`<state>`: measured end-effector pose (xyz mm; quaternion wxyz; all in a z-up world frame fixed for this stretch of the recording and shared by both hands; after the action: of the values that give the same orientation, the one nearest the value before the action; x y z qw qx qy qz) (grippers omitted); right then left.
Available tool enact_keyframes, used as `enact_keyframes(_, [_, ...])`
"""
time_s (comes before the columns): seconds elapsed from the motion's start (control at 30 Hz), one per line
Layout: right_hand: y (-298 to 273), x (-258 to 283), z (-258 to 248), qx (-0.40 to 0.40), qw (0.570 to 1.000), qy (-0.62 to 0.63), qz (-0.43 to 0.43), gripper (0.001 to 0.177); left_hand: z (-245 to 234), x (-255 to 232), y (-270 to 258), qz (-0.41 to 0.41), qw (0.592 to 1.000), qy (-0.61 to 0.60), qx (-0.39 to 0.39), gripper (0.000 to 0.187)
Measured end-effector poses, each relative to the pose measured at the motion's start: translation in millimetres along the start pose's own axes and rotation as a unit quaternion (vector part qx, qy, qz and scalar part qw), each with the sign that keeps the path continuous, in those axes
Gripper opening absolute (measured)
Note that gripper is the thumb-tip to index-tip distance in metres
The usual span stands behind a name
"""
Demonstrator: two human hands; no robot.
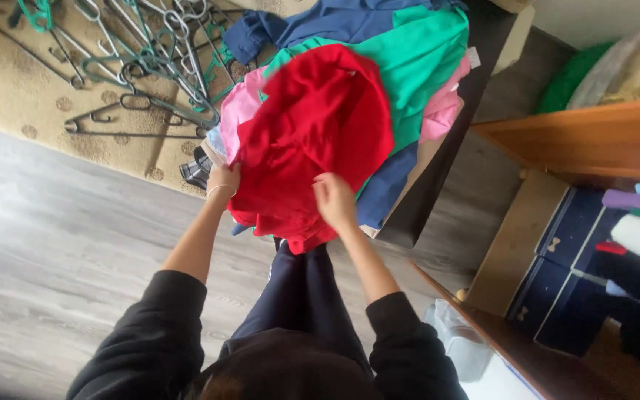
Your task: The person picks up garments from a pile on a sofa, places each on a hanger, and hangs them in a wooden wardrobe. Items handled include a black top, a white shirt, a black jacket, and a red shirt. The person buttons the red shirt before hanging it.
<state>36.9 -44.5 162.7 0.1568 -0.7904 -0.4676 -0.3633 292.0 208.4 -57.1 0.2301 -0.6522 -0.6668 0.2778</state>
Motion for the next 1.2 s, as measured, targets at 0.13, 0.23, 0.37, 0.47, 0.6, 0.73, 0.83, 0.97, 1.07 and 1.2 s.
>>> enact_keyframes(0.13, [54.1,-37.2,-52.1,-0.134,0.986,-0.088,-0.041,0.01,-17.8,-11.0,-31.0,-0.001,0.995,0.072,-0.069,0.054])
enact_keyframes(0.23, [113.4,-58.1,-67.2,-0.162,0.967,-0.187,-0.056,0.02,-18.7,-47.1,-47.2,0.091,0.982,0.027,-0.163,0.038])
enact_keyframes(0.37, [166.6,-123.0,-40.1,-0.073,0.952,-0.296,-0.039,0.06,7.2,-69.8,-62.0,0.127,0.973,-0.014,-0.192,0.032])
enact_keyframes(0.47, [176.2,-160.7,-29.9,-0.052,0.952,-0.302,-0.02,0.038,-13.2,-68.6,-107.9,0.133,0.971,-0.03,-0.196,0.03])
enact_keyframes(0.6, [174.8,-136.4,-58.8,-0.235,0.969,-0.063,-0.044,0.019,-42.1,-56.9,-142.7,0.204,0.932,-0.072,-0.29,0.023])
enact_keyframes(0.73, [148.6,-21.9,-73.5,-0.192,0.978,0.025,-0.071,0.018,-118.0,-105.9,-215.2,0.302,0.882,-0.162,-0.323,0.023])
enact_keyframes(0.83, [123.0,104.4,-75.6,0.012,0.982,0.177,-0.059,0.022,-197.4,-140.3,-285.4,0.408,0.813,-0.28,-0.306,0.046])
enact_keyframes(0.97, [90.4,235.9,-90.4,0.184,0.956,0.145,-0.175,0.016,-244.4,-113.0,-308.4,0.539,0.735,-0.278,-0.303,0.041])
enact_keyframes(1.07, [72.2,314.4,-102.7,0.239,0.929,0.155,-0.235,0.015,-270.9,-41.8,-306.0,0.526,0.745,-0.276,-0.304,0.053])
enact_keyframes(1.2, [60.7,397.0,-88.3,0.295,0.901,0.171,-0.27,0.013,-310.3,85.9,-305.6,0.413,0.791,-0.277,-0.358,0.07])
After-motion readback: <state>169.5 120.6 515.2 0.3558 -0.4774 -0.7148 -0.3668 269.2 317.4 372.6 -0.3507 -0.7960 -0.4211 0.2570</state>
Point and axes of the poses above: each hand's wrist, its own y-axis towards the middle knuckle, its own z-axis out of the palm, x = y × z, the point moved 6 cm from there along y, towards the middle knuckle, and after that the axes turned 9 degrees about -z, right-handed, at the moved point
